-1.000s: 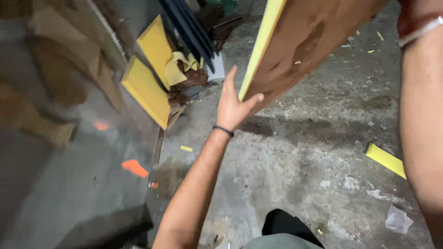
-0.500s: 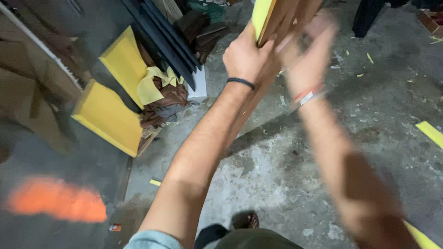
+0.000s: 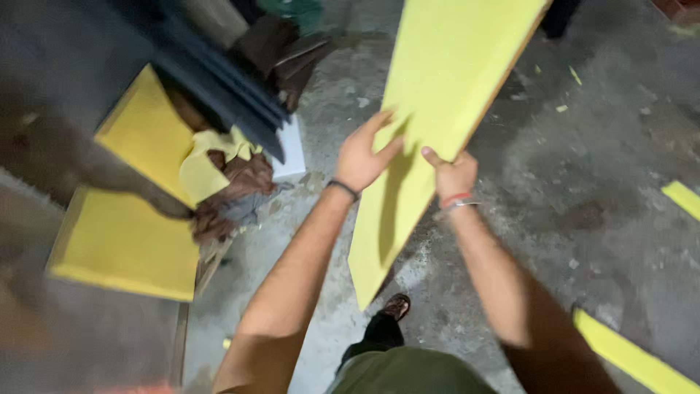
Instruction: The person staples brown fabric onto a long wooden frame using a pneumatic staple gun. They then move a yellow foam cushion onto the table and use a knife to cut a slit into it.
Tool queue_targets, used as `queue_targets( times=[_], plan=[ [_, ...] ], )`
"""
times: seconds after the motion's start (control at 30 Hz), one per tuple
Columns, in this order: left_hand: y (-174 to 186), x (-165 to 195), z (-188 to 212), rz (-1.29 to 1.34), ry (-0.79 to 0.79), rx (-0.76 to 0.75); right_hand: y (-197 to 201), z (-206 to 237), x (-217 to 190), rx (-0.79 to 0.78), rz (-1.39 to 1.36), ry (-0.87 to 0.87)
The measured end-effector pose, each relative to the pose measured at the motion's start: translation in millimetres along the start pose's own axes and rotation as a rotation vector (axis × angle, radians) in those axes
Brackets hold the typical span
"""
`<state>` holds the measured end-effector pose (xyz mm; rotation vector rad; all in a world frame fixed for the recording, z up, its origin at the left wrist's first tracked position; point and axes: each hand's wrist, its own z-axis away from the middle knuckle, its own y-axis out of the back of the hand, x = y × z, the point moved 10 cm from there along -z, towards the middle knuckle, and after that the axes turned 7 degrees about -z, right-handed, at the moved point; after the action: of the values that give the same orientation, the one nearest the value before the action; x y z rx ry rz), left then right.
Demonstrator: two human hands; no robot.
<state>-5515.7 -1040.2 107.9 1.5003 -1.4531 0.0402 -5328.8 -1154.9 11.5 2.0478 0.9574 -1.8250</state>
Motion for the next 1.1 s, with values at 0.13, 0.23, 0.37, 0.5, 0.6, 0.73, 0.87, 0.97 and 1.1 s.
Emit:
queue_targets(
  times=[0.13,0.23,0.37,0.5,0.6,0.73,0.87,0.97,1.1],
  plan=[
    [-80,-128,1,0.028,0.260,-0.276,66,-36,24,0.068,-0.181,-0.177],
    [-145,-188,0,0.123,0.507,-0.445,106,-45,44,0.173,-0.322,-0.240],
    [-210,-162,-33,0.539,0.314,-0.424,151,-44,63,0.181,-0.410,-0.237],
    [-278,-137,-39,0.759,0.257,-0.756,216,-32,76,0.236,-0.505,-0.298],
    [-323,-129,-14,0.552,0.236,-0.956,266,-11,69,0.258,-0.547,-0.267],
    [-380,-120,29,0.456,0.385,-0.917,340,37,63,0.490,-0.533,-0.258],
    [-432,-48,43,0.677,0.246,-0.764,424,107,36,0.759,-0.557,-0.115],
    [-479,20,44,0.248,0.102,-0.815,483,167,12,0.884,-0.468,-0.065],
    [-521,171,51,-0.100,-0.139,-0.817,533,228,35,1.006,-0.385,-0.350]
  ],
)
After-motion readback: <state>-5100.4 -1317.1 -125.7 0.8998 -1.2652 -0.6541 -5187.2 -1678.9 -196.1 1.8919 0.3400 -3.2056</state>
